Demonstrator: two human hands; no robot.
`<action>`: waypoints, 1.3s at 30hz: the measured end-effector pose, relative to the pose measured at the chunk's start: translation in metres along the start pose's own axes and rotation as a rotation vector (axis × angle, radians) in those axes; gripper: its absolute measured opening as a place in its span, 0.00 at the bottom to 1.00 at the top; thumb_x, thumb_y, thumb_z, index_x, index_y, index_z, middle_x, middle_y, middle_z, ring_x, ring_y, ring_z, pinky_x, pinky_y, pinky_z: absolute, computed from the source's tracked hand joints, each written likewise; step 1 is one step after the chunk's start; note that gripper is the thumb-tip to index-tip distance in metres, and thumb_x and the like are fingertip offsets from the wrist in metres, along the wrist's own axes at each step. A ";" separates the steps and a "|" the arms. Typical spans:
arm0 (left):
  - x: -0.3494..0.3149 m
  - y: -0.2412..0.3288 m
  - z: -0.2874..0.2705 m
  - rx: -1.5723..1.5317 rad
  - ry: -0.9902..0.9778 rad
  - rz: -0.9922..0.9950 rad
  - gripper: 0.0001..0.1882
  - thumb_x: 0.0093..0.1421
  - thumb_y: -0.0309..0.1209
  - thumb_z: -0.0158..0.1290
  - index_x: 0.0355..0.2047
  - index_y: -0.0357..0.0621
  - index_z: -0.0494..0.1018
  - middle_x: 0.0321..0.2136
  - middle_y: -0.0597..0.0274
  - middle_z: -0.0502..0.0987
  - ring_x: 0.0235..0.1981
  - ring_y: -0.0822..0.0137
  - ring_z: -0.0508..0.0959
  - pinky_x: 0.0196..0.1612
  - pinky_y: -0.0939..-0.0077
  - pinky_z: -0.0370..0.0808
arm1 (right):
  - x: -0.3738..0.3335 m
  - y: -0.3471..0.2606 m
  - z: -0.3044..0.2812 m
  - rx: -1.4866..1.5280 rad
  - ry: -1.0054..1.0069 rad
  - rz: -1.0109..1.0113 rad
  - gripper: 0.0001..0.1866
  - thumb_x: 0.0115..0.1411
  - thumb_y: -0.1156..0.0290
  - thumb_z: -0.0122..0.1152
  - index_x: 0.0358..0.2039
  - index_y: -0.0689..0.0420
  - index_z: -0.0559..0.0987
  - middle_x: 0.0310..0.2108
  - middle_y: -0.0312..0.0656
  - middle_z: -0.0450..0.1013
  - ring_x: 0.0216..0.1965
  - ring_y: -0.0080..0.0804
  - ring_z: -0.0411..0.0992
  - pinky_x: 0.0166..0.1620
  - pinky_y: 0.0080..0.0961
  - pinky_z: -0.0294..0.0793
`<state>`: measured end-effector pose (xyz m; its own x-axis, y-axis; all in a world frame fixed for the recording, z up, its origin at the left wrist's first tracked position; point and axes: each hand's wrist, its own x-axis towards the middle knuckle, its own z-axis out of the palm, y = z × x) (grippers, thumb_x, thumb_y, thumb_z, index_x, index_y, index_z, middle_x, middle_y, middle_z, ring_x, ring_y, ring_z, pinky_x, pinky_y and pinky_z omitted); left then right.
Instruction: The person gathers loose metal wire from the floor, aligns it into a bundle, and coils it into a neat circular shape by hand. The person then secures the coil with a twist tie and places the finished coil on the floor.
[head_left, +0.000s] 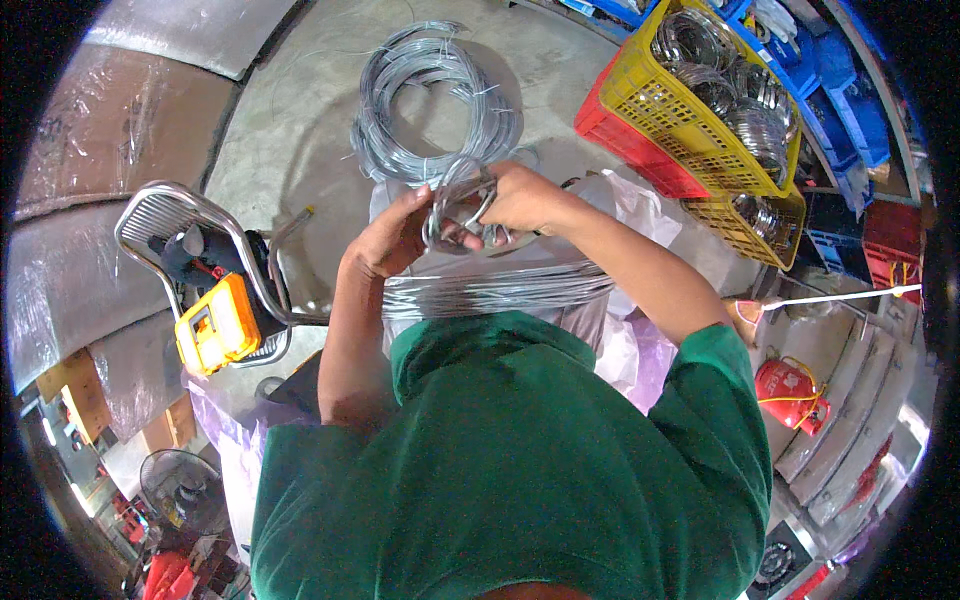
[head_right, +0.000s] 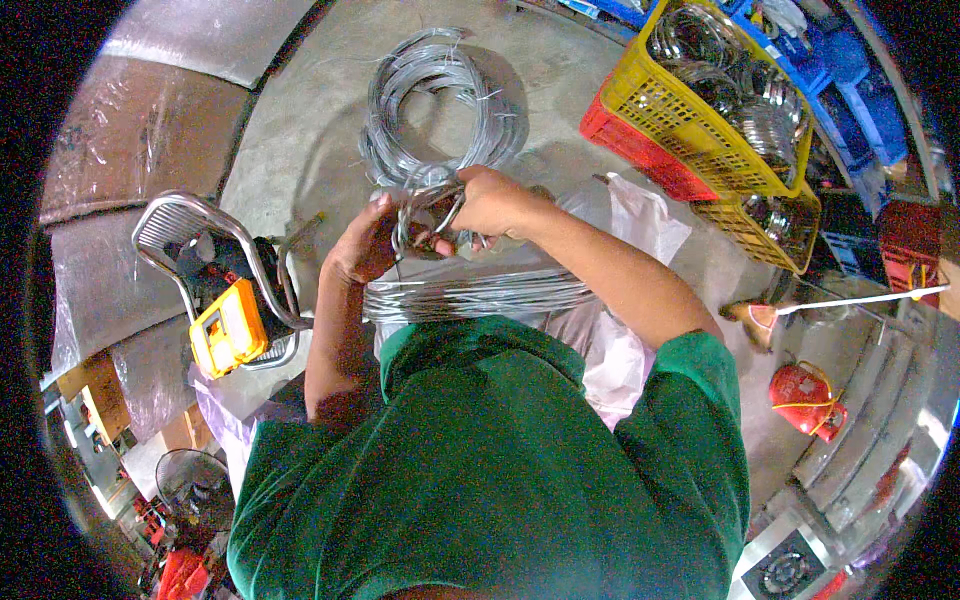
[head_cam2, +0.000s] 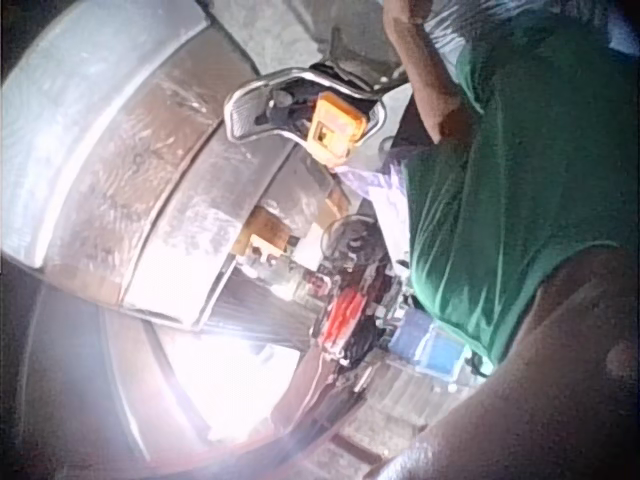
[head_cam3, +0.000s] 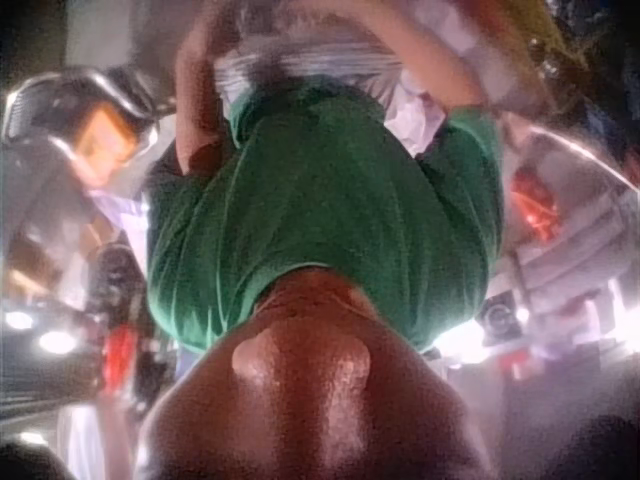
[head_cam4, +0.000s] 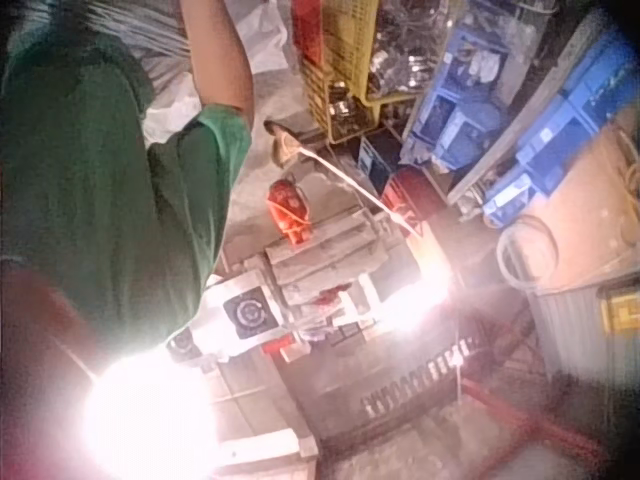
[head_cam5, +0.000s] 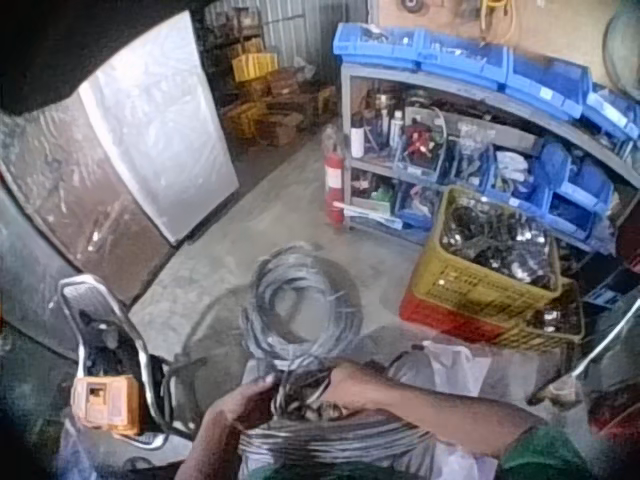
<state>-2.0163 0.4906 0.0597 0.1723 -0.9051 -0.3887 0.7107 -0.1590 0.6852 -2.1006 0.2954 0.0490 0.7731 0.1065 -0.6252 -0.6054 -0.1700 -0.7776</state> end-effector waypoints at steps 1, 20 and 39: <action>0.004 0.003 -0.002 -0.013 -0.072 -0.042 0.39 0.63 0.62 0.42 0.58 0.39 0.67 0.44 0.43 0.79 0.41 0.55 0.82 0.52 0.59 0.74 | 0.001 -0.001 0.001 -0.133 0.000 -0.019 0.12 0.55 0.74 0.60 0.41 0.60 0.79 0.27 0.38 0.77 0.22 0.23 0.74 0.23 0.26 0.75; 0.049 -0.027 0.016 0.147 0.404 0.106 0.26 0.64 0.46 0.35 0.32 0.37 0.74 0.14 0.64 0.68 0.14 0.72 0.63 0.20 0.75 0.62 | -0.002 0.016 0.018 -0.559 0.687 -0.140 0.33 0.51 0.74 0.62 0.59 0.59 0.64 0.33 0.60 0.77 0.39 0.60 0.77 0.41 0.45 0.77; -0.005 0.017 0.036 -0.437 0.273 0.271 0.20 0.67 0.45 0.50 0.23 0.45 0.69 0.15 0.75 0.60 0.14 0.79 0.54 0.22 0.79 0.56 | -0.051 -0.010 -0.030 -1.009 0.748 -0.739 0.18 0.63 0.56 0.57 0.46 0.55 0.76 0.37 0.46 0.75 0.40 0.44 0.75 0.39 0.42 0.73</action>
<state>-2.0295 0.4787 0.0952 0.5156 -0.7473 -0.4191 0.8224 0.2942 0.4870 -2.1283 0.2621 0.0911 0.9496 0.0017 0.3136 0.1095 -0.9388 -0.3266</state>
